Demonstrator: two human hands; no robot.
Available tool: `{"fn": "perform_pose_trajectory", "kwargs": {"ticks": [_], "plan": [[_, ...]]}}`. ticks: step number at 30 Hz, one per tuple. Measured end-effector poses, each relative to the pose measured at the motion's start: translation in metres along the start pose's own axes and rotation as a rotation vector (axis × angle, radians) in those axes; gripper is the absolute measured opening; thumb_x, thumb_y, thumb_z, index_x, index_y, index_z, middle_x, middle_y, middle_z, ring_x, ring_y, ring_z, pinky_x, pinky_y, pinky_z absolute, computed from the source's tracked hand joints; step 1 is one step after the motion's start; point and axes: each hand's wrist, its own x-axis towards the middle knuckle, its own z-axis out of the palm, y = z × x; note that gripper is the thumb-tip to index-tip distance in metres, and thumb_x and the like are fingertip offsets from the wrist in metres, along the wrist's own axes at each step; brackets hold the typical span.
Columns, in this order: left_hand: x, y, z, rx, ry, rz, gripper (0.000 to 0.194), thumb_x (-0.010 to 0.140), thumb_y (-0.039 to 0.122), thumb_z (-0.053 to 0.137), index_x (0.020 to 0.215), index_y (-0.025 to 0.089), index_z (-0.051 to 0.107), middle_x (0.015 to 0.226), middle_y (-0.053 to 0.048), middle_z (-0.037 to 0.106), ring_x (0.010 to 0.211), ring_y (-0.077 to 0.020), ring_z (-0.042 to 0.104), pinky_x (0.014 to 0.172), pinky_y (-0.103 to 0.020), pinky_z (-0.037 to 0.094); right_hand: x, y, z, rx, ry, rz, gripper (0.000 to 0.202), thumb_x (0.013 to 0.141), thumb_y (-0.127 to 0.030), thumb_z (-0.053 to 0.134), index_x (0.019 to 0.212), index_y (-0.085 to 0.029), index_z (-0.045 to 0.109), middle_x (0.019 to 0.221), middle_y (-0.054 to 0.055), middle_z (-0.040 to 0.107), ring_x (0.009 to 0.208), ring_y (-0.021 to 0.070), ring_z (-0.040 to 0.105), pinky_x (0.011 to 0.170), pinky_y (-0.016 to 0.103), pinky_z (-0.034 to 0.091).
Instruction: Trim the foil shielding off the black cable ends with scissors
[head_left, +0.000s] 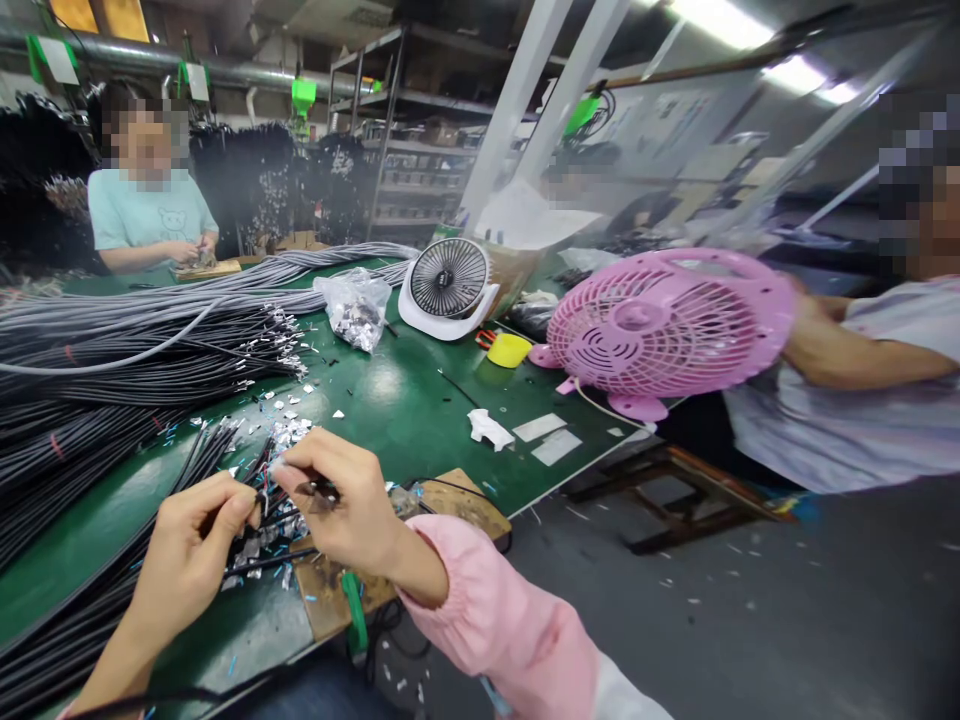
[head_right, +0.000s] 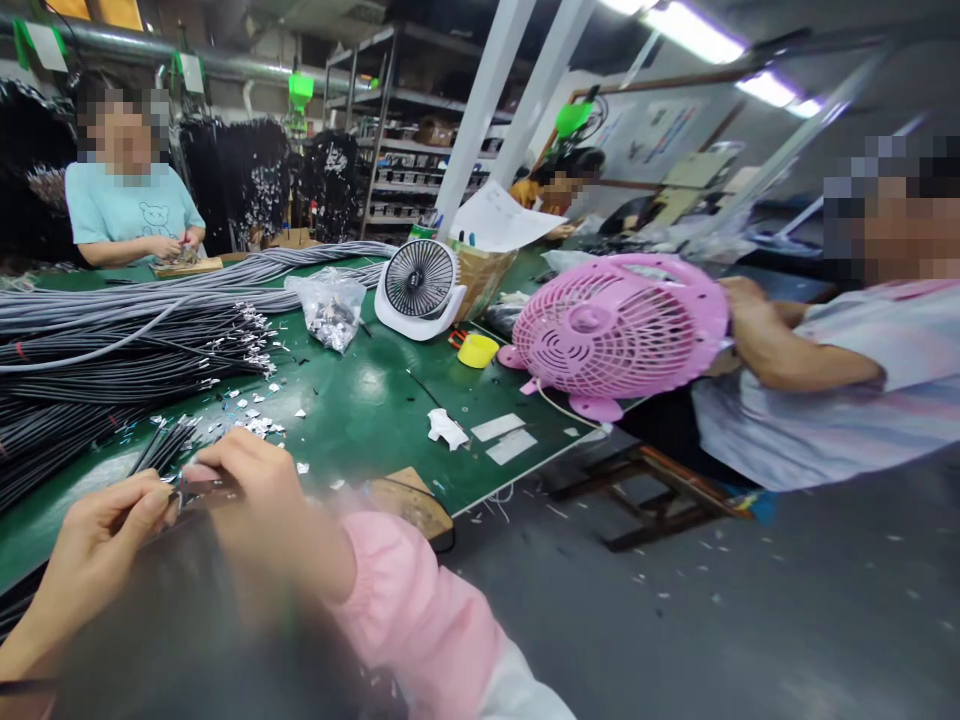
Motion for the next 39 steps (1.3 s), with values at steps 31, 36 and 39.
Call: {"fn": "perform_pose_trajectory", "kwargs": {"ticks": [31, 36, 39], "plan": [[-0.012, -0.004, 0.013, 0.044, 0.230, 0.065, 0.031, 0.093, 0.030, 0.054, 0.119, 0.027, 0.069, 0.064, 0.005, 0.050, 0.050, -0.0090, 0.046, 0.046, -0.020, 0.038, -0.003, 0.002, 0.011, 0.037, -0.043, 0.128, 0.011, 0.082, -0.017, 0.061, 0.072, -0.018, 0.064, 0.069, 0.002, 0.064, 0.062, 0.0134, 0.056, 0.060, 0.025, 0.048], [-0.012, -0.001, 0.012, 0.068, 0.242, 0.121, 0.028, 0.094, 0.026, 0.051, 0.110, 0.029, 0.073, 0.065, 0.004, 0.047, 0.054, -0.0103, 0.045, 0.050, -0.023, 0.038, -0.001, 0.001, 0.011, 0.088, -0.127, 0.259, 0.015, 0.086, -0.015, 0.055, 0.072, -0.018, 0.062, 0.067, -0.001, 0.056, 0.063, 0.0121, 0.052, 0.059, 0.023, 0.044], [-0.012, 0.000, 0.012, 0.030, 0.232, 0.119, 0.025, 0.094, 0.026, 0.051, 0.101, 0.028, 0.075, 0.064, 0.004, 0.046, 0.053, -0.0105, 0.044, 0.049, -0.023, 0.036, 0.001, -0.001, 0.011, 0.099, -0.131, 0.241, 0.017, 0.086, -0.015, 0.056, 0.069, -0.018, 0.058, 0.066, -0.002, 0.053, 0.063, 0.0118, 0.050, 0.060, 0.024, 0.043]]}}
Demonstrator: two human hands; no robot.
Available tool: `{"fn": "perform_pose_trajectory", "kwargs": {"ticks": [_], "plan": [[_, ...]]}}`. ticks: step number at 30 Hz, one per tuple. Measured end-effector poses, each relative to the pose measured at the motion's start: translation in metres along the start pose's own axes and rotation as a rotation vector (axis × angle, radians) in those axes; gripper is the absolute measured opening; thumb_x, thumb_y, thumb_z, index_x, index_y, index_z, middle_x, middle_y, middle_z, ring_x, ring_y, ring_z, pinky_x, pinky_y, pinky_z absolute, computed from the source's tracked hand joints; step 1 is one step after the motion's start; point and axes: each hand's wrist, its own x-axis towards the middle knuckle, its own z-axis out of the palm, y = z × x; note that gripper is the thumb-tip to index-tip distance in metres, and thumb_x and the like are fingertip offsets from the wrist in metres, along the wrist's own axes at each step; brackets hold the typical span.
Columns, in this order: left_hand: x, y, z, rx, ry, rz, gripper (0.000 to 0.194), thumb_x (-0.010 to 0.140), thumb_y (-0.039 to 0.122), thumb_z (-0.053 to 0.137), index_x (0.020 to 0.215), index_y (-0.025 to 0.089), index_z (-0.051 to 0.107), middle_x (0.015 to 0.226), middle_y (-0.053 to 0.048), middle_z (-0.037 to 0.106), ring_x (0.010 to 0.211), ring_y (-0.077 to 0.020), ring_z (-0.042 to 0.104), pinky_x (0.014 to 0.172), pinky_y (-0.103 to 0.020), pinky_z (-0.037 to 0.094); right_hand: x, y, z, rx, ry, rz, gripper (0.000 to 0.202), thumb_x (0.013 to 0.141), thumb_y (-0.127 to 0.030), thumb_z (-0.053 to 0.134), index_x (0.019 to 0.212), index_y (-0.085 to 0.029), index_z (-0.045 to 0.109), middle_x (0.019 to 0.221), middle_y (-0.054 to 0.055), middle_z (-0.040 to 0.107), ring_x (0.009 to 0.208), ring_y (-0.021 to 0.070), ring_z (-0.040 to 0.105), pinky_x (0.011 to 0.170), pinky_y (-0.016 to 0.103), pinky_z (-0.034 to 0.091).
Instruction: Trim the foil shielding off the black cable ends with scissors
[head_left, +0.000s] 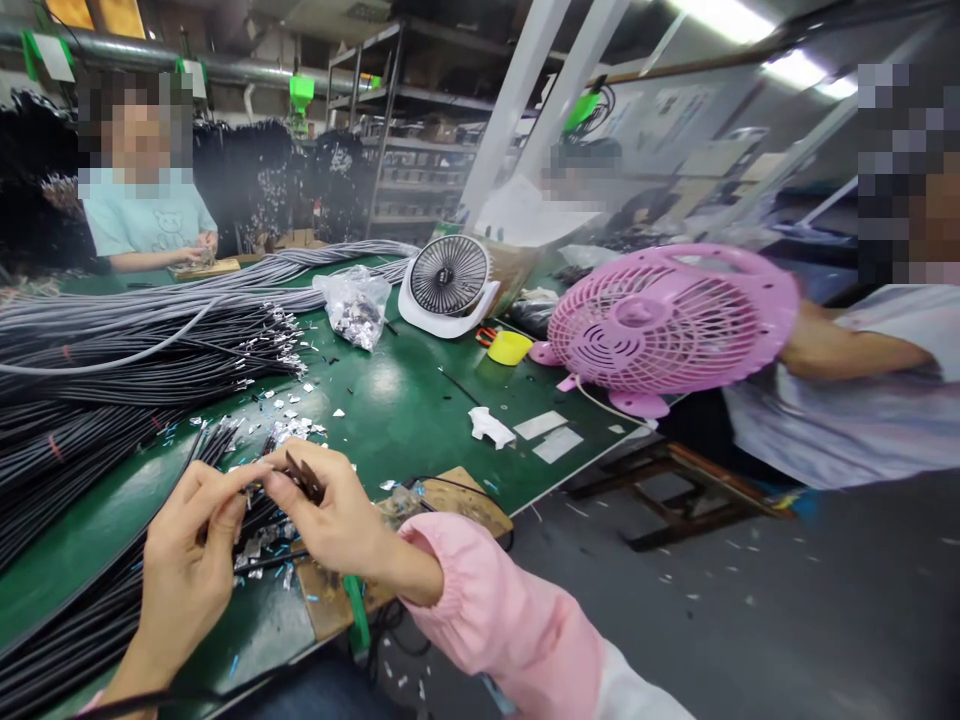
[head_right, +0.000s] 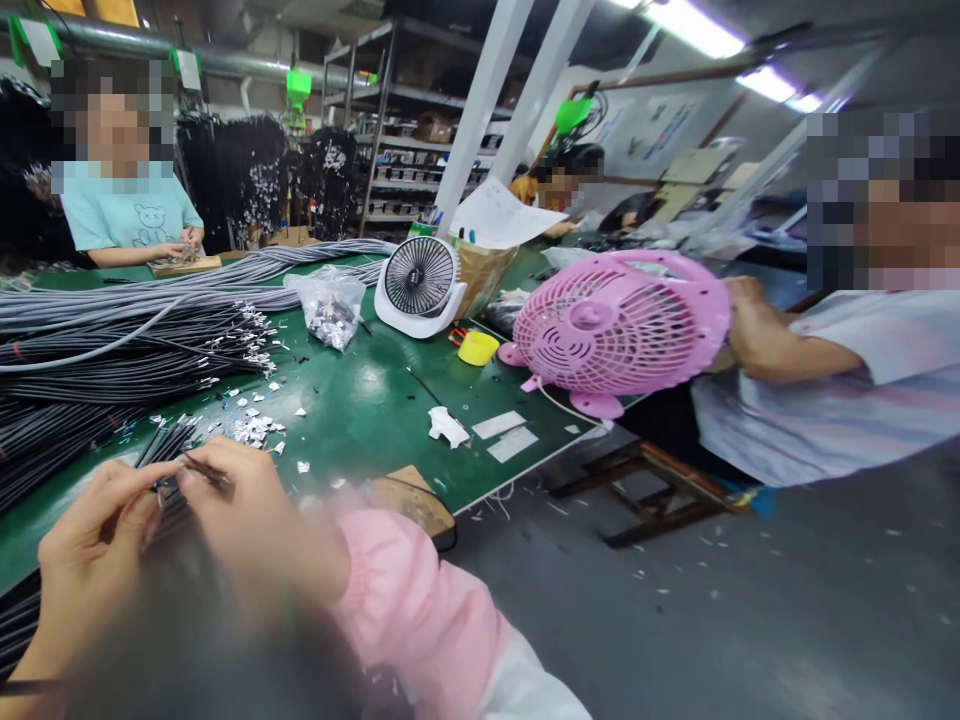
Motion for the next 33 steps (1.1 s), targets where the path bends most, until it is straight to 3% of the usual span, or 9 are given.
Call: {"fn": "perform_pose_trajectory", "kwargs": {"ticks": [4, 7, 10, 13, 16, 20, 26, 33], "plan": [[-0.002, -0.002, -0.001, -0.097, 0.009, 0.005, 0.019, 0.092, 0.023, 0.056, 0.086, 0.028, 0.073, 0.068, 0.004, 0.050, 0.056, -0.0097, 0.046, 0.050, -0.021, 0.037, 0.001, -0.003, -0.001, 0.017, -0.020, 0.072, 0.024, 0.083, -0.013, 0.058, 0.061, -0.018, 0.052, 0.062, -0.004, 0.049, 0.061, 0.0110, 0.047, 0.058, 0.023, 0.040], [-0.001, -0.003, -0.004, -0.089, 0.018, -0.034, 0.013, 0.090, 0.024, 0.060, 0.090, 0.028, 0.073, 0.073, 0.004, 0.059, 0.058, -0.0095, 0.051, 0.050, -0.020, 0.040, 0.000, -0.002, -0.003, -0.012, -0.002, 0.033, 0.020, 0.083, -0.013, 0.058, 0.064, -0.018, 0.058, 0.062, -0.003, 0.051, 0.061, 0.0114, 0.049, 0.059, 0.023, 0.042], [0.002, -0.001, -0.006, -0.040, 0.034, -0.039, 0.011, 0.086, 0.026, 0.066, 0.094, 0.028, 0.074, 0.077, 0.003, 0.069, 0.065, -0.0114, 0.060, 0.058, -0.020, 0.048, -0.003, -0.002, -0.006, -0.012, -0.014, -0.092, 0.015, 0.085, -0.015, 0.058, 0.072, -0.018, 0.065, 0.066, -0.001, 0.058, 0.063, 0.0121, 0.054, 0.062, 0.024, 0.046], [0.004, 0.000, -0.008, -0.009, 0.111, 0.040, 0.007, 0.083, 0.023, 0.070, 0.084, 0.027, 0.075, 0.078, 0.003, 0.071, 0.069, -0.0121, 0.063, 0.062, -0.021, 0.050, -0.004, -0.003, -0.008, -0.027, -0.010, -0.039, 0.009, 0.085, -0.022, 0.061, 0.088, -0.018, 0.069, 0.077, 0.001, 0.067, 0.070, 0.0141, 0.061, 0.067, 0.025, 0.050], [0.005, 0.000, -0.009, 0.021, 0.197, 0.139, 0.011, 0.082, 0.017, 0.070, 0.083, 0.027, 0.074, 0.076, 0.006, 0.070, 0.067, -0.0095, 0.062, 0.062, -0.019, 0.050, -0.005, -0.005, -0.011, -0.113, 0.009, -0.002, 0.020, 0.091, -0.026, 0.056, 0.107, -0.020, 0.068, 0.098, 0.005, 0.072, 0.086, 0.0169, 0.065, 0.079, 0.029, 0.052], [0.003, 0.000, -0.010, 0.063, 0.230, 0.186, 0.012, 0.083, 0.015, 0.069, 0.084, 0.027, 0.073, 0.077, 0.007, 0.069, 0.068, -0.0072, 0.062, 0.063, -0.017, 0.050, -0.007, -0.001, -0.014, -0.189, -0.054, -0.178, 0.031, 0.100, -0.029, 0.042, 0.092, -0.020, 0.070, 0.091, 0.005, 0.072, 0.081, 0.0162, 0.064, 0.077, 0.028, 0.051], [-0.001, -0.001, -0.009, 0.116, 0.280, 0.219, 0.015, 0.083, 0.013, 0.070, 0.086, 0.028, 0.073, 0.080, 0.007, 0.070, 0.071, -0.0071, 0.062, 0.069, -0.018, 0.051, -0.006, -0.002, -0.015, -0.199, -0.040, -0.117, 0.028, 0.099, -0.033, 0.046, 0.106, -0.017, 0.068, 0.094, 0.007, 0.071, 0.081, 0.0170, 0.065, 0.074, 0.028, 0.052], [0.000, 0.000, -0.008, 0.101, 0.268, 0.236, 0.015, 0.082, 0.015, 0.071, 0.087, 0.029, 0.074, 0.078, 0.007, 0.071, 0.069, -0.0092, 0.064, 0.068, -0.021, 0.053, -0.006, 0.002, -0.015, -0.252, -0.148, -0.362, 0.041, 0.102, -0.031, 0.038, 0.074, -0.020, 0.066, 0.075, 0.004, 0.064, 0.067, 0.0140, 0.055, 0.061, 0.025, 0.044]]}}
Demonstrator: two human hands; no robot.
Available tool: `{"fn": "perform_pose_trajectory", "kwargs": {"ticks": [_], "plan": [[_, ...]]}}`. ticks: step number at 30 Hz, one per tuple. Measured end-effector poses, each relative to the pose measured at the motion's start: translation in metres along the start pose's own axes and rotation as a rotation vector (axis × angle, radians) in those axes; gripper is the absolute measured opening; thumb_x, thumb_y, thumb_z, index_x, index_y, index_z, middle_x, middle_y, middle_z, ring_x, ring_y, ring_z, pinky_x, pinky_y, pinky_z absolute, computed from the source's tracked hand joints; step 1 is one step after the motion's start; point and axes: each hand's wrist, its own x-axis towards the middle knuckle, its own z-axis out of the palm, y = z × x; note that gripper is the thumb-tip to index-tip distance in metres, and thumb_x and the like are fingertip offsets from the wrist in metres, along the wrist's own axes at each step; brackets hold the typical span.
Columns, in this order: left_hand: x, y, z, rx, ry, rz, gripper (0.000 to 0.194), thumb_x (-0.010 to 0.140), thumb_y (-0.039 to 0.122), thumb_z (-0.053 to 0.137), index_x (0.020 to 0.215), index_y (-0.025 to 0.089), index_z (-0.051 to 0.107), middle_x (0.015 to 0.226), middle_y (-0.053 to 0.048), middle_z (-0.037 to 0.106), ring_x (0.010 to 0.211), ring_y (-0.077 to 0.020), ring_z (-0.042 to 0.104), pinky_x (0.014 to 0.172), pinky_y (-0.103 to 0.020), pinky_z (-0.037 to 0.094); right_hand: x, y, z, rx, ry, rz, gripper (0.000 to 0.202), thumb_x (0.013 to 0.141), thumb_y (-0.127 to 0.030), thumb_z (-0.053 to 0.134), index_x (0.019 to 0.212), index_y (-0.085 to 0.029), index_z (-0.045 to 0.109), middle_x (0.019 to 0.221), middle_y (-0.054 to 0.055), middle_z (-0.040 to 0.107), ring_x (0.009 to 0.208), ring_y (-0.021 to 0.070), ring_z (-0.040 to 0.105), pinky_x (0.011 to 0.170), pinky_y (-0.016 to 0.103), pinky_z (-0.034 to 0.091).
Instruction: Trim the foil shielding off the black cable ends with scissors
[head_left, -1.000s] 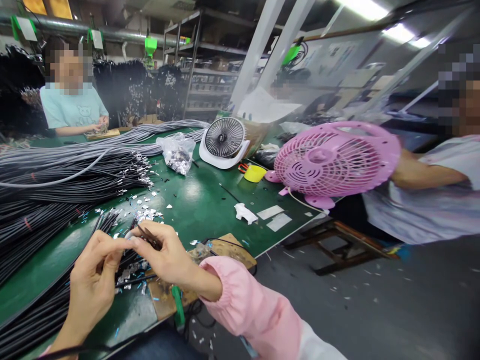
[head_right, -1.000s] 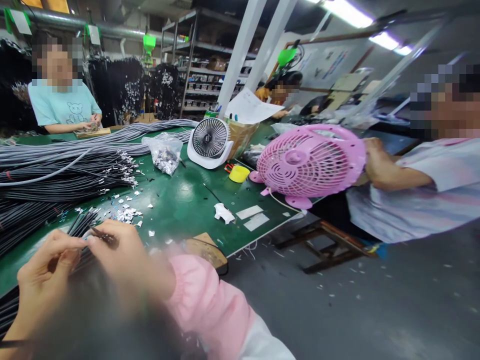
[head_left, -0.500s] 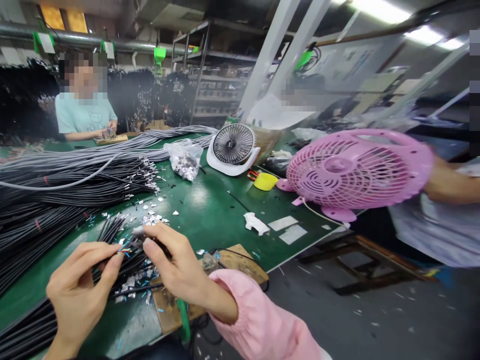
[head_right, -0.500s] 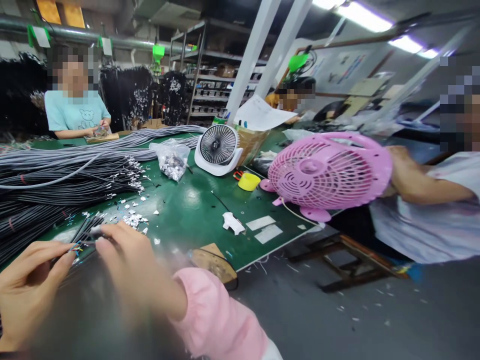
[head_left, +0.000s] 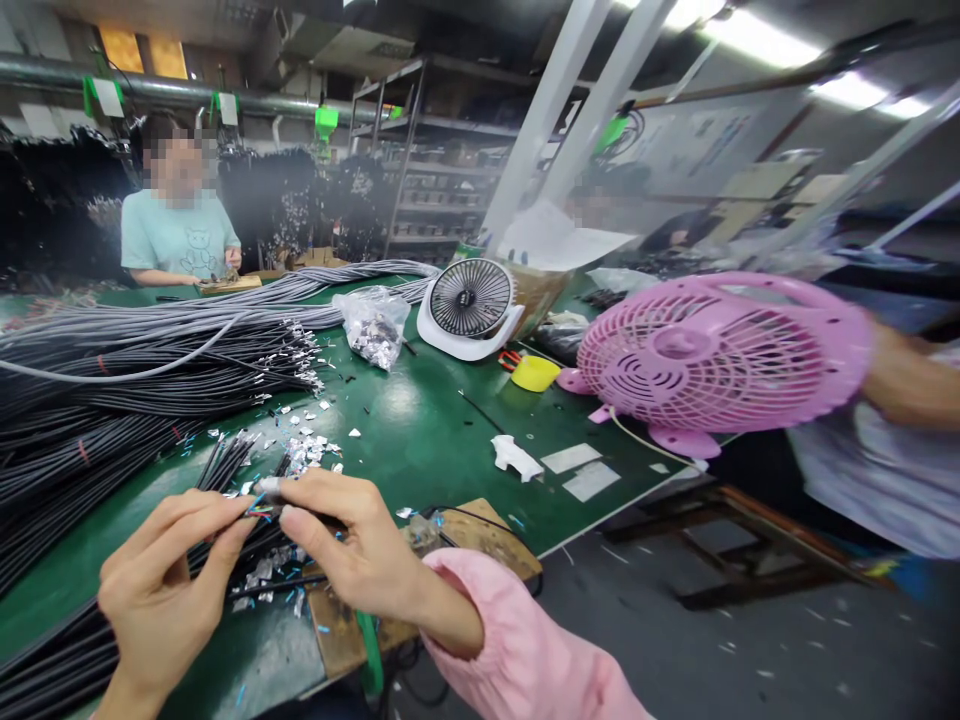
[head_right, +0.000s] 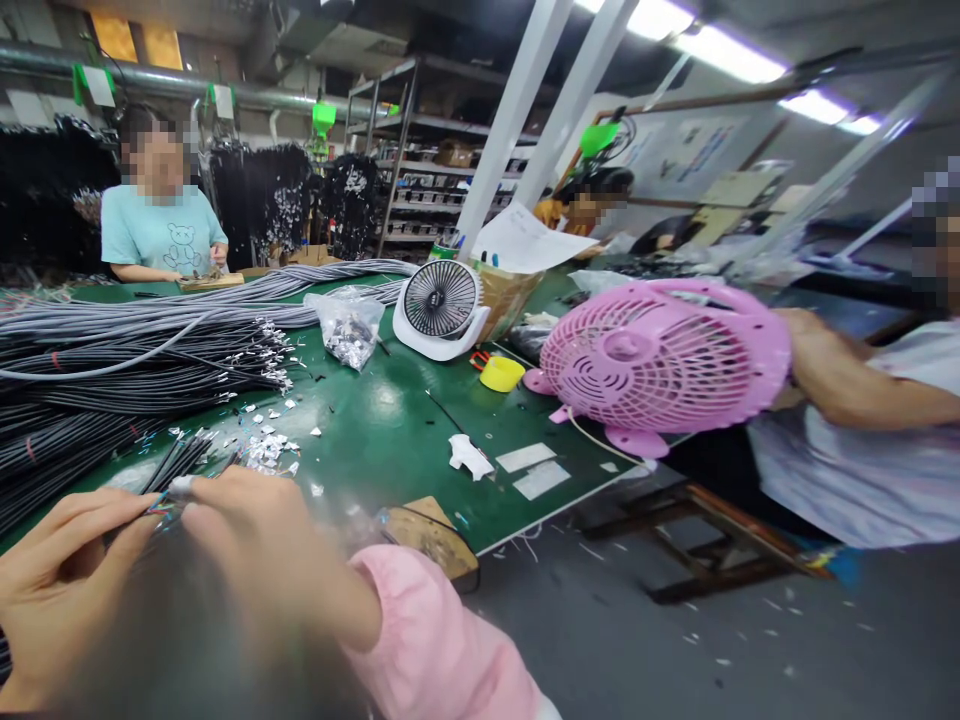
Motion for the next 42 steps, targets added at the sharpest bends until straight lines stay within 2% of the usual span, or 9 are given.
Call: {"fn": "perform_pose_trajectory", "kwargs": {"ticks": [7, 12, 19, 24, 27, 31, 36, 38, 42], "plan": [[-0.002, -0.002, 0.000, -0.001, -0.011, 0.032, 0.019, 0.082, 0.011, 0.071, 0.090, 0.028, 0.074, 0.080, 0.006, 0.072, 0.070, -0.0095, 0.064, 0.071, -0.022, 0.054, -0.003, 0.004, 0.001, -0.058, -0.067, -0.022, 0.029, 0.097, -0.031, 0.049, 0.078, -0.020, 0.068, 0.075, 0.003, 0.062, 0.066, 0.0146, 0.052, 0.061, 0.027, 0.042], [-0.003, -0.001, 0.002, 0.023, -0.004, 0.045, 0.019, 0.082, 0.010, 0.071, 0.090, 0.028, 0.074, 0.079, 0.004, 0.073, 0.067, -0.0103, 0.065, 0.068, -0.023, 0.056, -0.001, 0.001, 0.001, -0.098, -0.046, -0.057, 0.033, 0.098, -0.027, 0.043, 0.073, -0.019, 0.063, 0.071, 0.002, 0.061, 0.062, 0.0136, 0.049, 0.056, 0.026, 0.038], [-0.004, 0.003, 0.003, 0.219, 0.035, 0.115, 0.018, 0.083, 0.010, 0.071, 0.093, 0.024, 0.072, 0.083, 0.003, 0.073, 0.069, -0.0086, 0.068, 0.069, -0.020, 0.055, -0.006, 0.006, 0.004, -0.108, -0.022, 0.099, 0.032, 0.099, -0.028, 0.048, 0.077, -0.020, 0.070, 0.076, 0.004, 0.067, 0.068, 0.0151, 0.056, 0.062, 0.026, 0.045], [-0.007, -0.004, 0.000, 0.262, -0.025, 0.132, 0.010, 0.089, 0.015, 0.065, 0.091, 0.023, 0.070, 0.075, 0.005, 0.072, 0.063, -0.0064, 0.065, 0.064, -0.016, 0.049, -0.008, 0.006, 0.005, -0.134, 0.006, 0.144, 0.028, 0.098, -0.029, 0.052, 0.081, -0.020, 0.073, 0.081, 0.005, 0.070, 0.073, 0.0163, 0.061, 0.068, 0.027, 0.049], [-0.004, -0.003, -0.001, 0.221, -0.094, 0.076, 0.013, 0.092, 0.017, 0.058, 0.090, 0.022, 0.070, 0.065, 0.006, 0.068, 0.054, -0.0070, 0.061, 0.054, -0.016, 0.046, -0.007, 0.002, 0.004, -0.157, 0.019, 0.176, 0.030, 0.098, -0.029, 0.051, 0.081, -0.019, 0.073, 0.079, 0.005, 0.069, 0.071, 0.0158, 0.061, 0.067, 0.026, 0.048], [0.009, 0.006, -0.003, 0.033, -0.281, -0.139, 0.032, 0.093, 0.025, 0.049, 0.065, 0.021, 0.063, 0.048, 0.005, 0.054, 0.038, -0.0078, 0.049, 0.039, -0.017, 0.038, -0.005, -0.003, 0.003, -0.118, 0.032, 0.216, 0.030, 0.098, -0.027, 0.051, 0.080, -0.018, 0.073, 0.075, 0.005, 0.068, 0.067, 0.0149, 0.059, 0.064, 0.026, 0.047], [0.023, 0.012, -0.007, -0.255, -0.470, -0.430, 0.053, 0.091, 0.051, 0.048, 0.049, 0.021, 0.055, 0.032, 0.005, 0.042, 0.024, -0.0090, 0.038, 0.027, -0.020, 0.027, -0.003, -0.003, 0.000, -0.044, 0.036, 0.210, 0.034, 0.096, -0.027, 0.049, 0.071, -0.019, 0.070, 0.064, 0.003, 0.063, 0.059, 0.0140, 0.054, 0.058, 0.026, 0.043], [0.023, 0.012, -0.007, -0.281, -0.469, -0.465, 0.053, 0.090, 0.054, 0.049, 0.049, 0.020, 0.057, 0.031, 0.004, 0.042, 0.024, -0.0093, 0.037, 0.026, -0.020, 0.027, -0.001, -0.003, -0.001, -0.005, 0.041, 0.207, 0.037, 0.097, -0.028, 0.047, 0.067, -0.019, 0.067, 0.063, 0.002, 0.061, 0.058, 0.0137, 0.052, 0.056, 0.026, 0.041], [0.017, 0.010, -0.004, -0.154, -0.322, -0.359, 0.032, 0.084, 0.036, 0.060, 0.057, 0.021, 0.067, 0.043, 0.003, 0.055, 0.034, -0.0099, 0.049, 0.032, -0.018, 0.035, 0.001, -0.003, 0.002, 0.070, 0.092, 0.308, 0.025, 0.090, -0.039, 0.060, 0.076, -0.019, 0.067, 0.065, -0.001, 0.060, 0.056, 0.0120, 0.049, 0.052, 0.023, 0.038]]}}
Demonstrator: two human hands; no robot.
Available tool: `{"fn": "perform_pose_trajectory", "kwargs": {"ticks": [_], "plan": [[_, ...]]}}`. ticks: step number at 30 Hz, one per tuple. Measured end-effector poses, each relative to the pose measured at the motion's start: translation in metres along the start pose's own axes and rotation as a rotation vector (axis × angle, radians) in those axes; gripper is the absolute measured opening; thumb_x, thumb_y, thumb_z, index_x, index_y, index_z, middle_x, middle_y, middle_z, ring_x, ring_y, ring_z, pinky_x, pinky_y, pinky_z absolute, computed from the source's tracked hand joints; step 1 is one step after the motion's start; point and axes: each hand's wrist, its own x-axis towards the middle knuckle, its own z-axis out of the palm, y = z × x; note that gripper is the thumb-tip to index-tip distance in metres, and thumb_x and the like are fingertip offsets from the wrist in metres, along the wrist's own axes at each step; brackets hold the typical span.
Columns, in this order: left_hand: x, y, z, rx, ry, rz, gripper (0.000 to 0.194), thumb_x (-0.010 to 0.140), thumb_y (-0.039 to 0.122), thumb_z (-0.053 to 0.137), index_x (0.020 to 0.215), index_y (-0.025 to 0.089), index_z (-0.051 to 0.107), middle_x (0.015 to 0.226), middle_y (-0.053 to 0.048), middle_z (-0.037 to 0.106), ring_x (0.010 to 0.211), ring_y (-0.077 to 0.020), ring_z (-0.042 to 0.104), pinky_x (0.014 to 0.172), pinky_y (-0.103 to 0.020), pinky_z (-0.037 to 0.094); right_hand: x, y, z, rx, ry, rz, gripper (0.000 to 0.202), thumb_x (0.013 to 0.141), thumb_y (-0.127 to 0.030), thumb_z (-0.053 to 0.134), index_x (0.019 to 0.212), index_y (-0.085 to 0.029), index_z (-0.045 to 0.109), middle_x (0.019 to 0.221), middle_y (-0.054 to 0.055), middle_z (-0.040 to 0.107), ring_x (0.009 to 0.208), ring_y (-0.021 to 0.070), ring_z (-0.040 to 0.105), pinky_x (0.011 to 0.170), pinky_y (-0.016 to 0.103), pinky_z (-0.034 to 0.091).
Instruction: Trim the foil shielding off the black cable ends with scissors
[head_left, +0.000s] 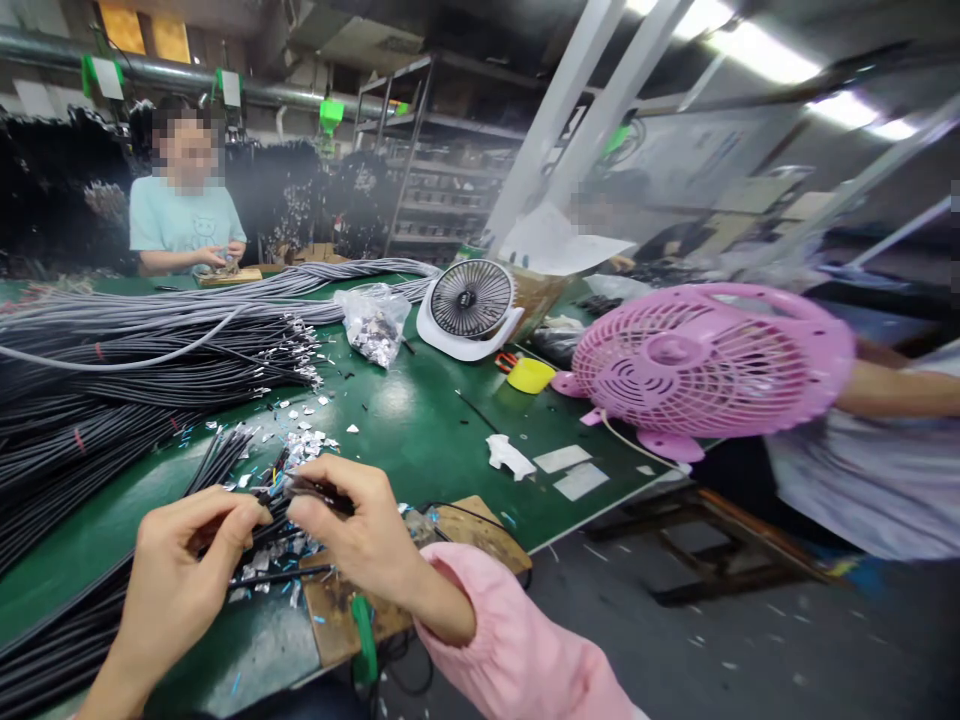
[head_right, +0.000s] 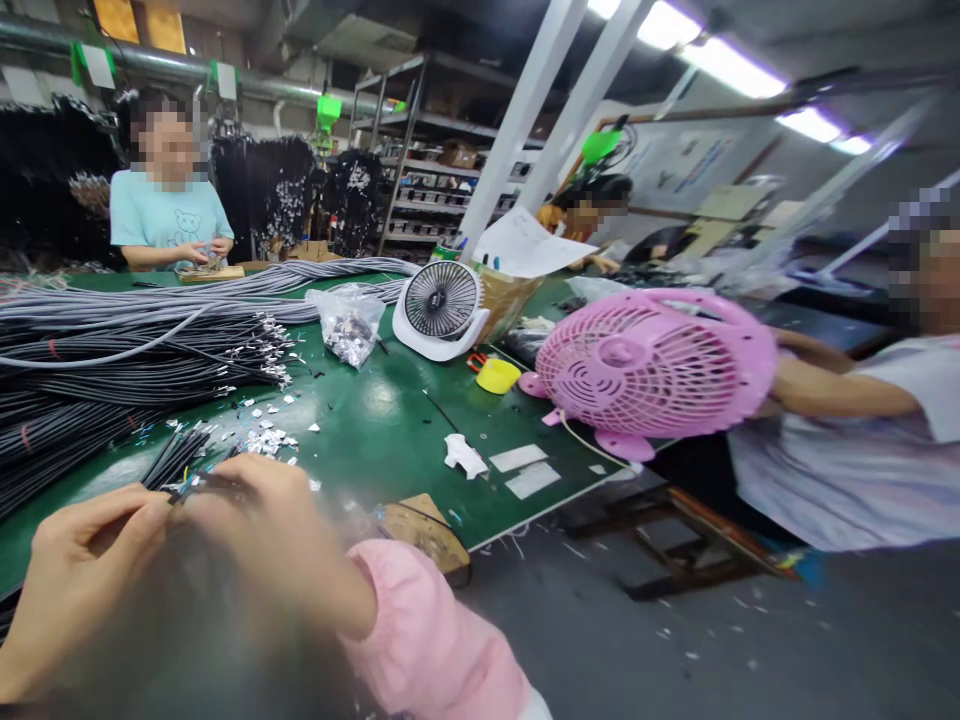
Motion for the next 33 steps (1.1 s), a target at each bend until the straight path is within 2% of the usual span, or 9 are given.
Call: {"fn": "perform_pose_trajectory", "kwargs": {"ticks": [4, 9, 11, 14, 16, 22, 26, 32, 33], "plan": [[-0.005, -0.007, 0.003, 0.114, 0.073, 0.146, 0.013, 0.080, 0.027, 0.067, 0.069, 0.025, 0.073, 0.057, 0.005, 0.066, 0.045, -0.0094, 0.057, 0.040, -0.016, 0.041, 0.000, 0.004, 0.003, 0.013, -0.006, -0.034, 0.024, 0.089, -0.036, 0.064, 0.073, -0.018, 0.062, 0.065, -0.002, 0.057, 0.058, 0.0109, 0.049, 0.057, 0.022, 0.040], [-0.001, -0.013, 0.001, 0.147, 0.069, 0.202, 0.012, 0.081, 0.028, 0.068, 0.071, 0.025, 0.074, 0.062, 0.003, 0.070, 0.047, -0.0098, 0.059, 0.042, -0.017, 0.042, 0.003, 0.007, 0.001, 0.060, -0.051, -0.132, 0.023, 0.091, -0.024, 0.056, 0.069, -0.018, 0.057, 0.069, 0.001, 0.055, 0.066, 0.0127, 0.050, 0.064, 0.025, 0.042], [0.004, -0.013, -0.002, 0.096, -0.007, 0.161, 0.018, 0.082, 0.031, 0.067, 0.067, 0.025, 0.074, 0.058, 0.002, 0.068, 0.044, -0.0107, 0.057, 0.039, -0.018, 0.040, 0.004, 0.006, 0.002, 0.214, -0.093, -0.023, 0.027, 0.087, -0.029, 0.059, 0.064, -0.019, 0.052, 0.065, -0.001, 0.052, 0.064, 0.0129, 0.049, 0.062, 0.026, 0.042], [0.012, -0.011, -0.006, -0.075, -0.188, 0.103, 0.030, 0.083, 0.038, 0.065, 0.058, 0.023, 0.072, 0.047, 0.001, 0.060, 0.039, -0.0105, 0.050, 0.036, -0.019, 0.037, 0.006, 0.002, 0.005, 0.638, -0.245, 0.317, 0.035, 0.075, -0.044, 0.069, 0.060, -0.021, 0.048, 0.053, -0.006, 0.041, 0.049, 0.0098, 0.040, 0.049, 0.024, 0.037], [0.014, -0.010, -0.006, -0.162, -0.216, 0.057, 0.032, 0.080, 0.040, 0.067, 0.054, 0.022, 0.071, 0.043, 0.002, 0.054, 0.037, -0.0098, 0.046, 0.036, -0.020, 0.035, 0.007, -0.001, 0.008, 0.830, -0.301, 0.488, 0.038, 0.070, -0.049, 0.071, 0.060, -0.021, 0.048, 0.047, -0.009, 0.033, 0.042, 0.0076, 0.032, 0.044, 0.023, 0.030], [0.008, -0.015, 0.007, -0.146, 0.016, -0.079, 0.024, 0.066, 0.038, 0.077, 0.053, 0.020, 0.067, 0.050, 0.003, 0.055, 0.047, -0.0109, 0.050, 0.043, -0.019, 0.041, 0.008, -0.008, 0.016, 0.574, 0.076, 0.454, 0.028, 0.066, -0.034, 0.069, 0.053, -0.019, 0.049, 0.051, -0.005, 0.044, 0.051, 0.0083, 0.037, 0.047, 0.022, 0.029], [0.010, -0.017, 0.010, -0.238, -0.017, -0.109, 0.027, 0.063, 0.036, 0.078, 0.049, 0.018, 0.062, 0.049, 0.003, 0.052, 0.047, -0.0096, 0.047, 0.043, -0.018, 0.039, 0.014, -0.005, 0.012, 0.881, -0.027, 0.626, 0.027, 0.064, -0.035, 0.067, 0.055, -0.021, 0.045, 0.044, -0.010, 0.031, 0.040, 0.0049, 0.024, 0.039, 0.020, 0.021], [0.015, -0.019, 0.008, -0.318, -0.092, -0.274, 0.043, 0.059, 0.048, 0.079, 0.045, 0.017, 0.052, 0.043, 0.006, 0.040, 0.039, -0.0056, 0.032, 0.035, -0.017, 0.026, 0.026, -0.001, -0.028, 0.806, 0.460, 0.361, 0.047, 0.067, -0.044, 0.070, 0.052, -0.022, 0.032, 0.046, -0.011, 0.027, 0.038, 0.0026, 0.012, 0.034, 0.018, 0.016], [0.015, -0.020, 0.008, -0.318, -0.085, -0.283, 0.043, 0.060, 0.048, 0.079, 0.045, 0.017, 0.052, 0.043, 0.006, 0.039, 0.039, -0.0054, 0.032, 0.035, -0.017, 0.025, 0.025, -0.001, -0.028, 0.717, 0.459, 0.372, 0.046, 0.068, -0.045, 0.071, 0.051, -0.022, 0.034, 0.045, -0.011, 0.028, 0.038, 0.0032, 0.016, 0.035, 0.019, 0.018]]}}
